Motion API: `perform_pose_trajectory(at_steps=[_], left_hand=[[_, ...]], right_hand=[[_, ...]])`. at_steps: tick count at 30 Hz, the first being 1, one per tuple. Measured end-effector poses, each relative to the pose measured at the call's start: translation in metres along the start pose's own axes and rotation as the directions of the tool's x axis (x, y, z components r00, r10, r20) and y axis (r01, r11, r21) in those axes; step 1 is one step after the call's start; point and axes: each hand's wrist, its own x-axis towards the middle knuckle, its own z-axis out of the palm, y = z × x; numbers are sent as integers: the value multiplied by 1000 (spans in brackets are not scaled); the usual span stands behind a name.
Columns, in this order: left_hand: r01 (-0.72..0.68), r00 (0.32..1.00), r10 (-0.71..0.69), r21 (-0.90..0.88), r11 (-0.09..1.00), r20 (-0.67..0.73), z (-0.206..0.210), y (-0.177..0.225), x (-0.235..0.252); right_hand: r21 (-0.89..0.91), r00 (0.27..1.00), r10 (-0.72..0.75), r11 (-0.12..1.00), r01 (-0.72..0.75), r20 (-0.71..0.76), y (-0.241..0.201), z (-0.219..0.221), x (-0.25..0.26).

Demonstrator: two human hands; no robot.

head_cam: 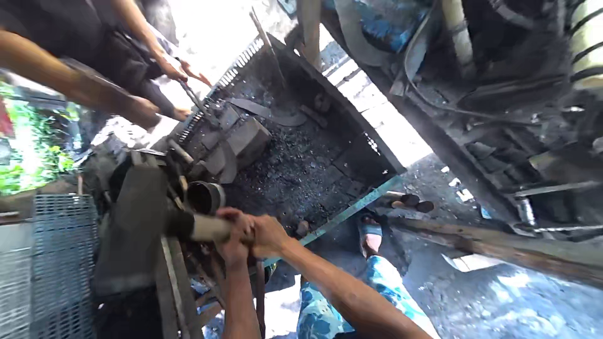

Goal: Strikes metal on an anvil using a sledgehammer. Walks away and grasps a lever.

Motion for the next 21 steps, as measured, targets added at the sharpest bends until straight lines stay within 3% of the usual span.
perform_pose_trajectory(at_steps=[4, 7, 9, 10, 12, 14, 15, 17, 19, 21], left_hand=[[-319, 932, 276, 167, 933, 236, 28, 129, -11], [-479, 864, 408, 229, 847, 296, 32, 164, 40], [-490, 861, 431, 217, 844, 269, 23, 125, 84], [-425, 899, 381, 218, 878, 217, 13, 81, 98], [-107, 994, 105, 280, 954, 19, -10, -31, 96], [300, 948, -248, 294, 908, -200, -23, -115, 73], [367, 922, -315, 240, 899, -226, -25, -129, 63], [249, 960, -231, 109, 962, -157, -12, -94, 39], [65, 994, -66, -12, 998, -87, 5, -19, -3], [-107, 993, 106, 9, 994, 57, 21, 53, -25]], right_hand=[[64, 912, -388, 915, 398, -131, -103, -22, -17], [-6, 814, -540, 834, 552, -213, -147, -55, 32], [-43, 837, -493, 866, 498, -237, -120, -59, 75], [-17, 892, -389, 918, 396, -230, -84, -52, 92], [104, 992, -29, 994, 42, -126, 11, -22, 99], [184, 951, 308, 935, -304, 10, 77, 7, 80], [140, 925, 377, 915, -378, 34, 86, 11, 69], [8, 954, 301, 954, -301, 15, 63, 3, 37], [-31, 993, 120, 992, -120, -1, 14, 1, -7], [-17, 995, -92, 996, 91, -47, -39, -7, -32]])
